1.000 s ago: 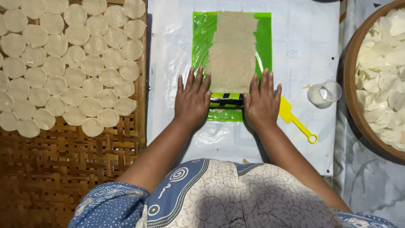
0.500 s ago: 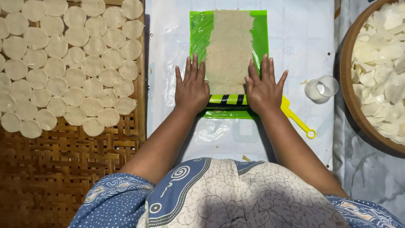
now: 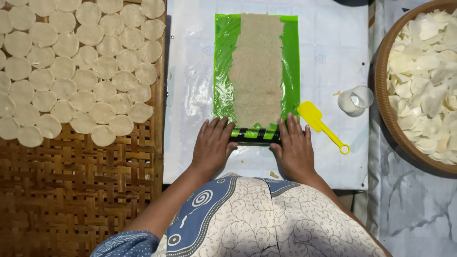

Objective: Rolling out dough and cutting it into small circular discs to be placed on a drying tray.

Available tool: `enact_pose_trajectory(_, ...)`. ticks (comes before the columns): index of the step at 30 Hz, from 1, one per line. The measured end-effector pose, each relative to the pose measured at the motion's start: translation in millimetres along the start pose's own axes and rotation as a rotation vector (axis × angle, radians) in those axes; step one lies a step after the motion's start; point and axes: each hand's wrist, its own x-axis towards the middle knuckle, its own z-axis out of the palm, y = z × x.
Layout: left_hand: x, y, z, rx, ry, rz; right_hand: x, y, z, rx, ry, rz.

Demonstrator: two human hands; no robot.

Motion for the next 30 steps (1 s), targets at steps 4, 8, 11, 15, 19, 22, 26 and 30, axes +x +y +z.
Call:
enact_pose_trajectory(4, -6.8, -11.9, 1.1, -0.061, 0.086, 0.048, -11.7, 16.6, -0.9, 0.028, -0.082, -0.018)
enact_pose_trajectory(8, 28.3, -21.2, -14.2, -0.041, 0.223, 0.103, 20.7, 26.0, -9.1, 0.034, 0.018, -0.01)
enact_pose_trajectory(11, 47.7, -27.2, -1.0, -0.031, 0.217, 0.068, 38.7, 28.7, 2.5, -0.007, 0.038, 0.015)
enact_pose_trajectory(15, 60.4, -8.0, -13.4, -0.016, 0.094, -0.045, 48.2, 13.9, 17.7, -0.024, 0.113, 0.04)
enact_pose_trajectory(19, 100.6, -16.2, -14.9, 0.013, 0.133, -0.079, 95.0, 31.0, 21.2, -0.023, 0.135, 0.054)
enact_pose_trajectory(22, 148.3, -33.9, -5.6, 0.086, 0.136, -0.119, 146.1, 49.1, 13.7, -0.058, 0.071, 0.082)
enact_pose_trajectory(26, 219.4, -63.3, -9.1, 0.141, 0.057, -0.195, 223.5, 68.1, 3.4, -0.005, -0.022, 0.162)
enact_pose_trajectory(30, 269.1, -86.0, -2.8, 0.223, 0.062, -0.253, 274.9, 84.7, 4.7, 0.005, 0.057, 0.199)
